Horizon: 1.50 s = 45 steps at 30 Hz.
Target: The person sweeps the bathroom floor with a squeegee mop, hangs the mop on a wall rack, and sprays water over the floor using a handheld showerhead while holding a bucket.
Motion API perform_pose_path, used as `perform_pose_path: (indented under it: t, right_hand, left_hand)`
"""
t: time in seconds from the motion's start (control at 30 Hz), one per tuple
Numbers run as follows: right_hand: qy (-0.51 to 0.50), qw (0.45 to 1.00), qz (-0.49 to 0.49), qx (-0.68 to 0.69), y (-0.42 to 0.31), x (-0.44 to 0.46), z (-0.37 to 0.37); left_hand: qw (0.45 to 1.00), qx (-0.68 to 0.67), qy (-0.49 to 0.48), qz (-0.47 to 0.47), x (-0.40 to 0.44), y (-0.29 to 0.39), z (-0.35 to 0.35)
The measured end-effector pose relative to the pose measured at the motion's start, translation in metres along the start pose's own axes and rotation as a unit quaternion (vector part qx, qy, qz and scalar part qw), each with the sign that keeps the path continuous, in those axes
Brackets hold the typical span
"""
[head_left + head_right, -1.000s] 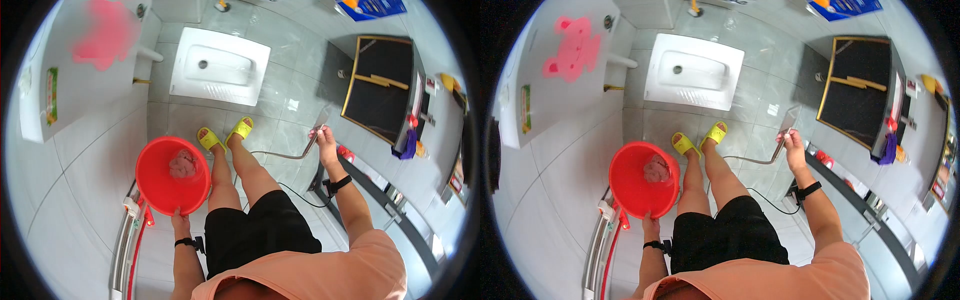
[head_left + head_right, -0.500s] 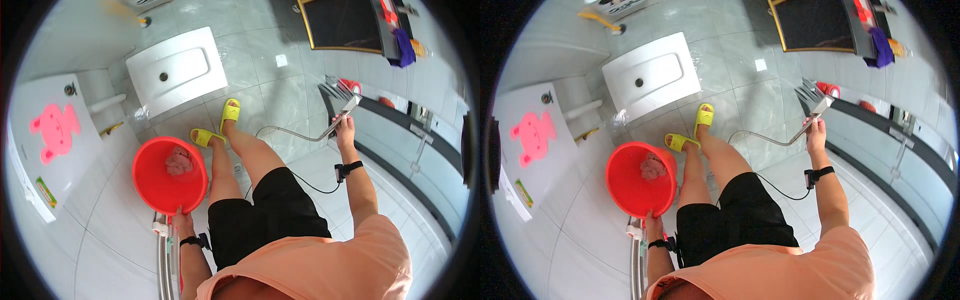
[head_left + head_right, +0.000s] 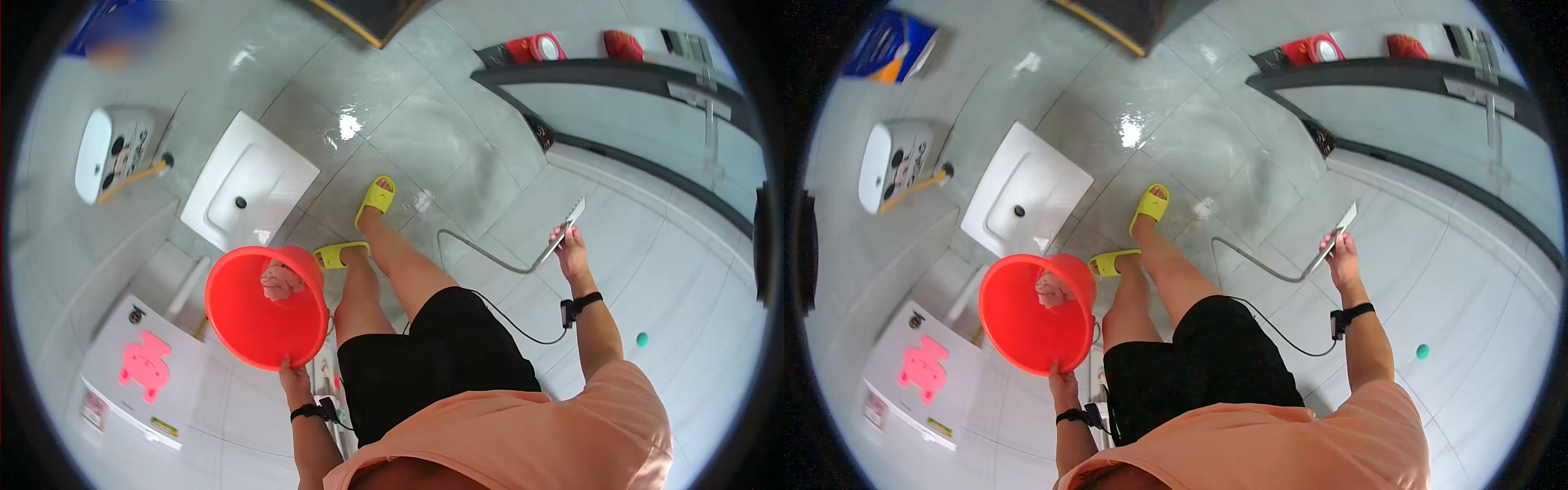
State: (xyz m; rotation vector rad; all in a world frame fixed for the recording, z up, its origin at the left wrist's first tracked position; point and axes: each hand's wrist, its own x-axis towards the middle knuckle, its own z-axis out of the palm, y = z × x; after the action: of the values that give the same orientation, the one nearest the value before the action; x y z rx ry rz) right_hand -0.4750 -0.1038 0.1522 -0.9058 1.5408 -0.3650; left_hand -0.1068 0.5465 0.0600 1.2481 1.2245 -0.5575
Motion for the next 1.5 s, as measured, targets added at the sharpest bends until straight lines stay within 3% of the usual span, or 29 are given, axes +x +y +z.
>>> perform_pose_path:
  t: [0.1, 0.17, 0.3, 0.43, 0.5, 0.63, 0.7, 0.77, 0.83, 0.9, 1.1, 1.27, 1.33, 1.5]
  right_hand:
    - [0.013, 0.998, 0.059, -0.019, 0.035, -0.008, -0.069]
    - [0.002, 0.996, 0.089, -0.002, 0.066, 0.033, -0.092]
    - [0.069, 0.984, 0.160, -0.047, 0.111, 0.038, -0.164]
    - [0.155, 0.985, 0.069, -0.022, 0.137, 0.051, -0.213]
    - [0.253, 0.967, -0.002, -0.016, 0.151, 0.059, -0.236]
    - [0.294, 0.956, 0.005, -0.021, 0.196, 0.068, -0.267]
    - [0.247, 0.967, 0.006, -0.060, 0.207, 0.093, -0.273]
    - [0.260, 0.962, 0.067, -0.055, 0.195, 0.100, -0.247]
    - [0.190, 0.981, 0.020, -0.029, 0.193, 0.111, -0.233]
    - [0.174, 0.982, 0.047, -0.054, 0.181, 0.129, -0.219]
    - [0.120, 0.987, 0.061, -0.091, 0.145, 0.148, -0.163]
    - [0.088, 0.990, 0.050, -0.102, 0.133, 0.170, -0.158]
    - [0.101, 0.987, 0.055, -0.116, 0.108, 0.153, -0.126]
    - [0.093, 0.990, 0.019, -0.108, 0.081, 0.158, -0.105]
  left_hand:
    - [0.999, 0.031, -0.031, 0.018, -0.011, 0.002, 0.046]
    - [0.998, 0.046, -0.010, 0.034, 0.001, -0.004, 0.082]
    - [0.993, 0.085, -0.063, 0.060, 0.003, -0.008, 0.114]
    - [0.987, 0.125, -0.090, 0.039, 0.012, 0.000, 0.151]
    - [0.981, 0.173, -0.083, 0.039, 0.001, 0.009, 0.147]
    - [0.966, 0.235, -0.080, 0.069, -0.023, 0.007, 0.162]
    - [0.955, 0.251, -0.132, 0.083, -0.037, -0.002, 0.177]
    - [0.968, 0.238, -0.064, 0.048, -0.025, 0.009, 0.166]
    - [0.968, 0.246, -0.031, 0.045, -0.023, 0.010, 0.165]
    - [0.969, 0.241, -0.001, 0.053, -0.033, -0.006, 0.173]
    - [0.983, 0.182, 0.011, 0.014, -0.056, -0.013, 0.174]
    - [0.985, 0.173, -0.019, -0.009, -0.081, -0.039, 0.172]
    - [0.981, 0.181, -0.063, -0.039, -0.076, -0.015, 0.163]
    - [0.985, 0.162, -0.025, -0.048, -0.091, -0.037, 0.162]
